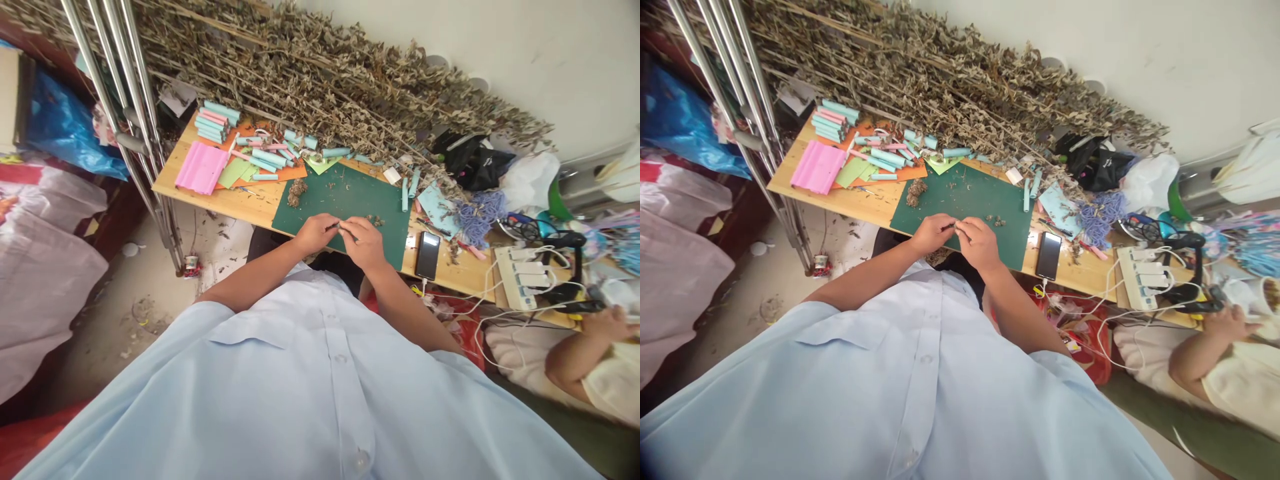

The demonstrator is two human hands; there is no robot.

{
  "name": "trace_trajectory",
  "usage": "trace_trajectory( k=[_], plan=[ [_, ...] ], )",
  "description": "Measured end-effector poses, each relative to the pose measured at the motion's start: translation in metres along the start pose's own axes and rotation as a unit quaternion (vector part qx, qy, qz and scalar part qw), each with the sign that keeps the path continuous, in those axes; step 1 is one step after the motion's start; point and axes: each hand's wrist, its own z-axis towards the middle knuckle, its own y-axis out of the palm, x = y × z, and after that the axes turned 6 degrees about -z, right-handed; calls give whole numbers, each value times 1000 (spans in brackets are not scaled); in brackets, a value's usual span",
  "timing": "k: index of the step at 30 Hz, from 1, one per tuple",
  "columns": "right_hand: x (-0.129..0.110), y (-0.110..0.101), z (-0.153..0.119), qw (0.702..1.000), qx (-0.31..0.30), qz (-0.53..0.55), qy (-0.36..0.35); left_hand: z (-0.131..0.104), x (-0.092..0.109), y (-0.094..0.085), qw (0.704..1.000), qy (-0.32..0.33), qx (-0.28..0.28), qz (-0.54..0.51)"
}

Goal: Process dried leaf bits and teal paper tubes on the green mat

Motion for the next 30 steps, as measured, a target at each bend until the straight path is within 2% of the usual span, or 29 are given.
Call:
trace_trajectory(
  k=[6,10,12,20,26,30],
  plan=[
    [7,11,-8,990,53,101,89,0,-1,0,1000,-10,4,7],
    [4,19,-8,978,68,103,166,-1,-3,1,1000,-5,10,6],
    [-1,19,-6,981,68,82,164,-1,-4,2,1000,0,12,7],
    [-13,7,-1,996,61,9,65,-1,-5,2,1000,18,15,1],
    [-11,0,7,997,-6,-37,66,-2,-6,2,1000,22,16,-4],
    [-8,-1,13,994,-29,-26,105,-3,-8,3,1000,19,18,-9]
  ],
)
